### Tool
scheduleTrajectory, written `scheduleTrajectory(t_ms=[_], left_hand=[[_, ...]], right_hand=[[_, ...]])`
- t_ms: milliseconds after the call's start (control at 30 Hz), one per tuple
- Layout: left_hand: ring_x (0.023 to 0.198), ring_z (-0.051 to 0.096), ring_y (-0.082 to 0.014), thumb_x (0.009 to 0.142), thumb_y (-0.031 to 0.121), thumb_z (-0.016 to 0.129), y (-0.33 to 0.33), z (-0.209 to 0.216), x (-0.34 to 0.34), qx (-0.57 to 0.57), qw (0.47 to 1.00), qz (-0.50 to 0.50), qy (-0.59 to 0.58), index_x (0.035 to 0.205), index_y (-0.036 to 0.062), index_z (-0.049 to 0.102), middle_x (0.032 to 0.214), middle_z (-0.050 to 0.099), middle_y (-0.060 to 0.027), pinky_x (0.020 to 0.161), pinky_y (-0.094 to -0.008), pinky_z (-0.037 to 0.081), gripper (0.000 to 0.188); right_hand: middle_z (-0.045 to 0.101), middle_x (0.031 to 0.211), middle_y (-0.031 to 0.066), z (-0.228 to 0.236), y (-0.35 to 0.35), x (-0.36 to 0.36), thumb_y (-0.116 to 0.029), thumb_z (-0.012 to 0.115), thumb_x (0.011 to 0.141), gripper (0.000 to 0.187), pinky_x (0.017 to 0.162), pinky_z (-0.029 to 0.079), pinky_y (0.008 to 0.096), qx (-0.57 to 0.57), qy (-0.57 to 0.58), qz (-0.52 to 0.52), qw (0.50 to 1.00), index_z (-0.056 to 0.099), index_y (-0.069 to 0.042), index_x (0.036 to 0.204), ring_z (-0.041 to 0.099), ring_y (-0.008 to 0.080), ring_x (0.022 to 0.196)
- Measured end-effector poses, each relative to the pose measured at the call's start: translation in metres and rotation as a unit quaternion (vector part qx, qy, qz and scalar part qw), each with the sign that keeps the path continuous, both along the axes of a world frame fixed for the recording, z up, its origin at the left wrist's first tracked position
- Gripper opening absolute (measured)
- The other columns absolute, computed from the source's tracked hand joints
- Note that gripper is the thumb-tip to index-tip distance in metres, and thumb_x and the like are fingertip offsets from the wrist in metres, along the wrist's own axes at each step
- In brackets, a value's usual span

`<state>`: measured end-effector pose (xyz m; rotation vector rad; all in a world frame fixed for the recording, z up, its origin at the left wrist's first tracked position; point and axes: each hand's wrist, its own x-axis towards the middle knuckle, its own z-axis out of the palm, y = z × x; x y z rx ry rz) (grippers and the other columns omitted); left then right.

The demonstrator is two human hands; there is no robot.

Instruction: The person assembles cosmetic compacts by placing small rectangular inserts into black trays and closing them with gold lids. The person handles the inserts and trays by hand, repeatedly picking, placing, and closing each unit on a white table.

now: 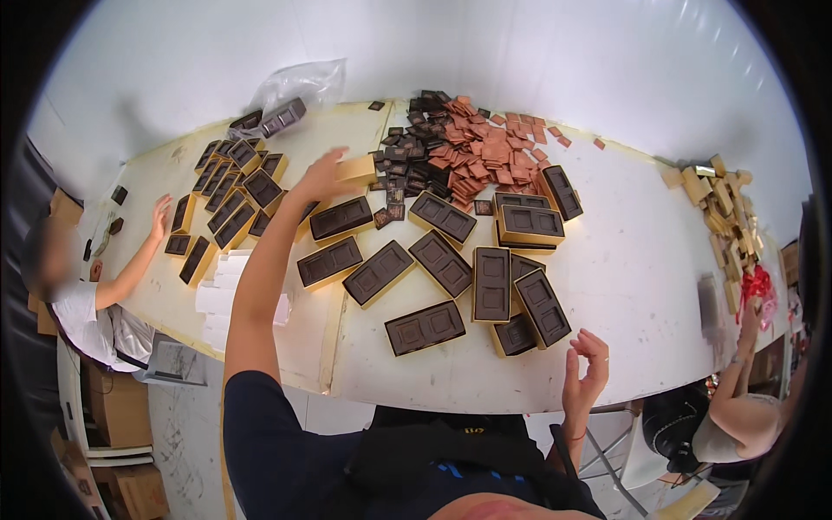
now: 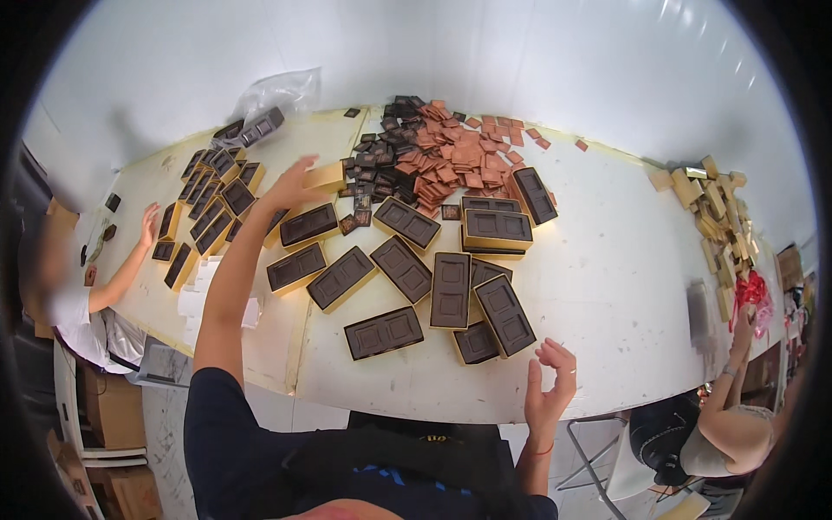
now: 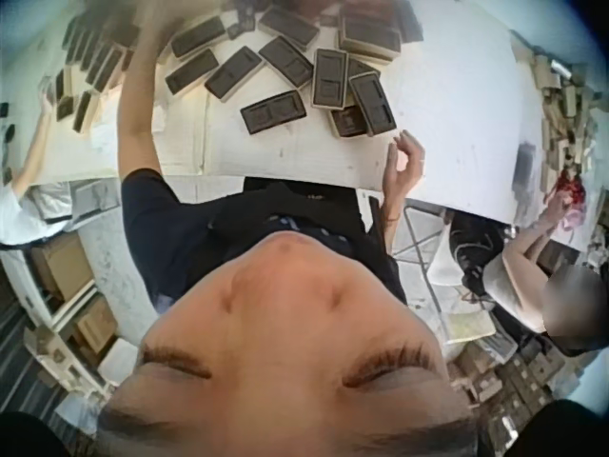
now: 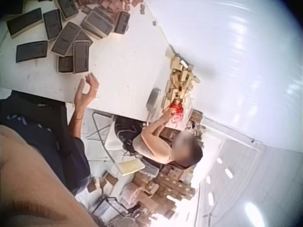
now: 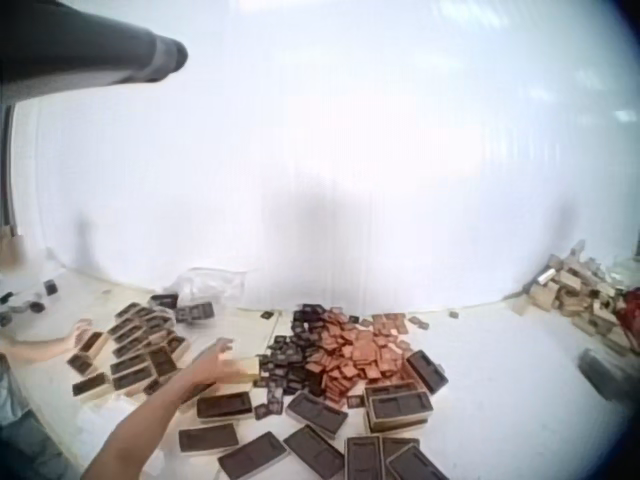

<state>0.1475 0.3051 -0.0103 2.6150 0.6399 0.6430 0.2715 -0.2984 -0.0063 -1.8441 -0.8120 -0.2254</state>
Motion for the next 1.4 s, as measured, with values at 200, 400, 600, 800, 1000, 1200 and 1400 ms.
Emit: scheduleTrajectory(t_ms=[200,400,600,800,1000,1200,1400], left_hand=[[0.108,0.067,-0.0277,0.100,0.058,0.049,-0.003,0.028,-0.006,-0.518,0.840,-0.010,-0.163,0.142,0.0113,0.050,0.127,0.065,-0.0175,0.081,-0.0422,0.060,0.063],[0.093,0.073,-0.0285,0.105,0.056,0.035,-0.018,0.055,-0.029,-0.661,0.701,-0.149,-0.223,0.142,0.0071,0.051,0.123,0.067,-0.0249,0.077,-0.0379,0.063,0.063],[0.083,0.073,-0.0300,0.104,0.059,0.034,-0.050,0.061,-0.039,-0.679,0.711,-0.164,-0.087,0.140,0.0067,0.051,0.115,0.069,-0.0271,0.074,-0.0390,0.061,0.066],[0.124,0.053,-0.0163,0.099,0.043,0.060,-0.028,0.057,-0.055,-0.330,0.842,0.166,-0.393,0.132,0.0083,0.057,0.135,0.056,-0.0065,0.105,-0.0342,0.039,0.048],[0.134,0.049,-0.0239,0.100,0.022,0.061,-0.142,0.036,-0.097,-0.287,0.937,0.081,-0.181,0.139,0.0041,0.054,0.145,0.052,-0.0119,0.113,-0.0374,0.036,0.043],[0.144,0.036,-0.0370,0.095,0.029,0.065,-0.194,-0.002,-0.138,-0.024,0.999,0.024,0.001,0.141,0.0065,0.052,0.152,0.045,-0.0165,0.120,-0.0490,0.020,0.053],[0.146,0.032,-0.0405,0.091,0.033,0.069,-0.228,0.008,-0.136,0.038,0.998,-0.009,0.046,0.139,0.0067,0.056,0.152,0.046,-0.0154,0.120,-0.0514,0.016,0.057]], right_hand=[[0.066,0.119,0.0171,0.003,0.013,0.009,0.003,0.064,0.090,0.020,0.082,0.054,0.0319,0.028,-0.009,-0.028,0.999,0.066,0.001,0.110,0.067,0.0226,0.094],[0.066,0.117,0.0175,-0.016,0.016,0.009,0.003,0.064,0.090,0.018,0.082,0.054,0.0316,0.018,0.019,-0.035,0.999,0.067,0.001,0.108,0.066,0.0231,0.095],[0.069,0.113,0.0170,0.010,0.010,0.058,0.005,0.066,0.086,0.024,0.082,0.052,0.0339,-0.042,-0.035,0.014,0.998,0.067,0.001,0.110,0.065,0.0264,0.098],[0.065,0.123,0.0143,0.038,0.083,0.145,0.000,0.071,0.084,0.040,0.090,0.052,0.0379,-0.036,-0.046,0.086,0.995,0.064,-0.006,0.123,0.061,0.0311,0.112],[0.062,0.127,0.0190,-0.002,0.153,0.234,-0.025,0.076,0.081,0.057,0.105,0.043,0.0453,-0.120,-0.118,0.052,0.984,0.058,-0.011,0.134,0.056,0.0380,0.121],[0.068,0.113,0.0186,-0.026,0.172,0.265,-0.035,0.080,0.074,0.061,0.095,0.049,0.0471,-0.169,-0.030,0.016,0.985,0.061,-0.013,0.128,0.062,0.0406,0.108],[0.064,0.128,0.0174,-0.005,0.114,0.216,-0.031,0.081,0.077,0.066,0.104,0.042,0.0459,-0.231,-0.349,-0.152,0.895,0.058,-0.017,0.138,0.055,0.0390,0.124]])
